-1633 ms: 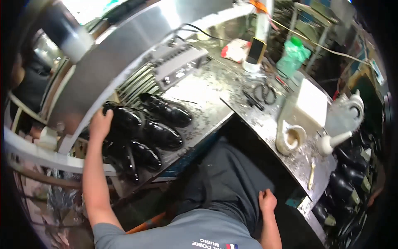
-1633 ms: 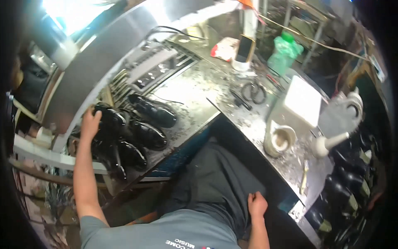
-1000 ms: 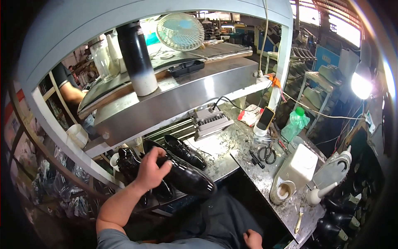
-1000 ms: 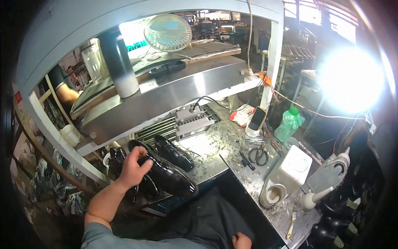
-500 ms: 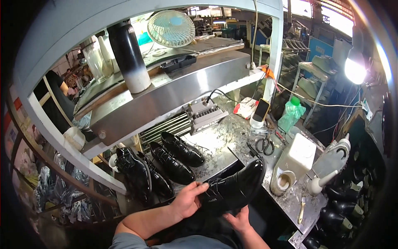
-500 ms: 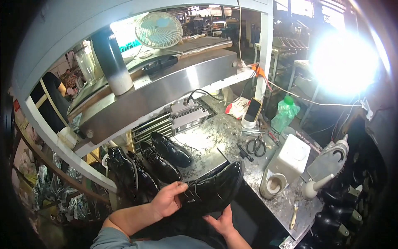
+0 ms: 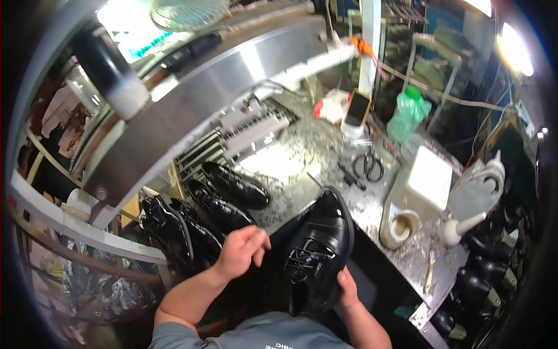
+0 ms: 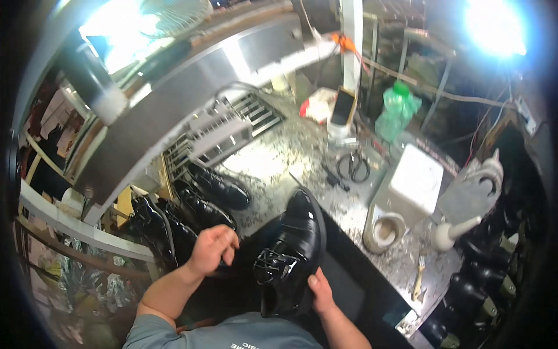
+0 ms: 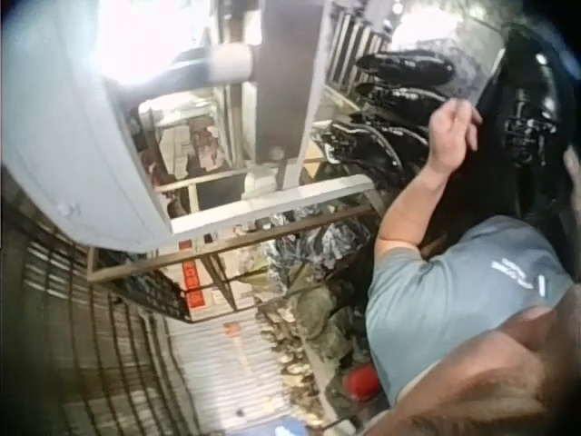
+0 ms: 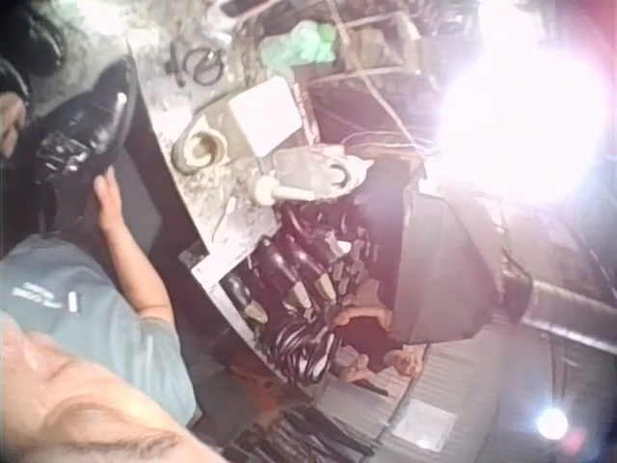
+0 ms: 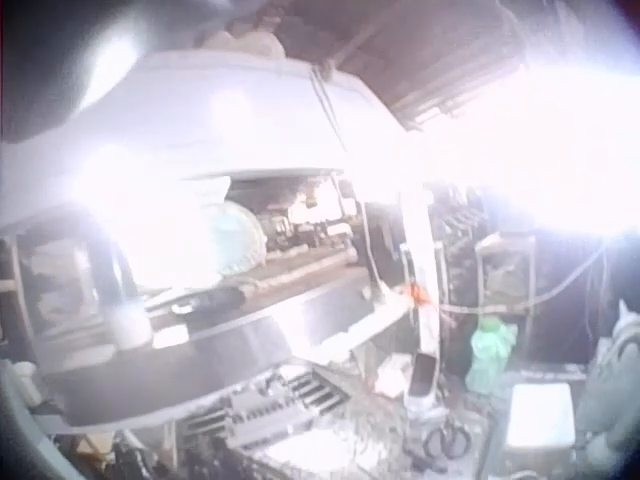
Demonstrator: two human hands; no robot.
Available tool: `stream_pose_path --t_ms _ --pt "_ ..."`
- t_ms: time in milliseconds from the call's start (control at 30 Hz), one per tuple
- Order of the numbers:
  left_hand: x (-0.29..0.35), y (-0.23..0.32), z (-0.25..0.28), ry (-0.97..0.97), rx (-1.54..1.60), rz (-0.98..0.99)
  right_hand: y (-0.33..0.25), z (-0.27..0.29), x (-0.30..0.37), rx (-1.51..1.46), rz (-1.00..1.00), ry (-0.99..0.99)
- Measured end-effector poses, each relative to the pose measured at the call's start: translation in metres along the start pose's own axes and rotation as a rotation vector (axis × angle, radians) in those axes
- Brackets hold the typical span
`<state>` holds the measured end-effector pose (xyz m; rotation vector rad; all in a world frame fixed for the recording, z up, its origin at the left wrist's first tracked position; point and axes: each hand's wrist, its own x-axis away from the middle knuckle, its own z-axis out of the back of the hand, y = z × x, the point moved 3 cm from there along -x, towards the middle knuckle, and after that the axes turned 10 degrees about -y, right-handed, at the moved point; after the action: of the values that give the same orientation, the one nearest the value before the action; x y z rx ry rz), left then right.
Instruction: Apply adhesive to the edges of a shoe upper and sole using a brush.
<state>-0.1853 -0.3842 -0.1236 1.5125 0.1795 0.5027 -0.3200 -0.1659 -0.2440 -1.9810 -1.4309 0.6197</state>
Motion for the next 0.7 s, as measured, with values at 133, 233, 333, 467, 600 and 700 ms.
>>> stream_pose_path --t_ms 133,233,333,467,600,700 --pt "-0.031 0.004 -0.003 0.064 0.031 -0.047 0.009 0.006 -0.002 -0.179 -0.096 -0.097" --pt "-0.045 0.001 -0.014 0.101 -0.257 -0.105 0.017 0.007 0.008 -0.262 -0.131 -0.077" --pt "-0.052 -0.010 -0.013 0.133 -0.200 -0.104 0.022 0.013 0.013 -0.280 -0.148 -0.051" --pt "-0.051 -0.005 -0.003 0.210 -0.311 0.001 0.037 0.028 0.027 -0.309 -0.243 -0.064" --pt "-0.065 -0.006 -0.010 0.155 -0.394 -0.122 0.043 0.031 0.038 -0.430 -0.231 0.053" --pt "-0.058 0.002 -0.019 0.184 -0.470 -0.236 0.032 0.017 0.032 -0.385 -0.254 0.095"
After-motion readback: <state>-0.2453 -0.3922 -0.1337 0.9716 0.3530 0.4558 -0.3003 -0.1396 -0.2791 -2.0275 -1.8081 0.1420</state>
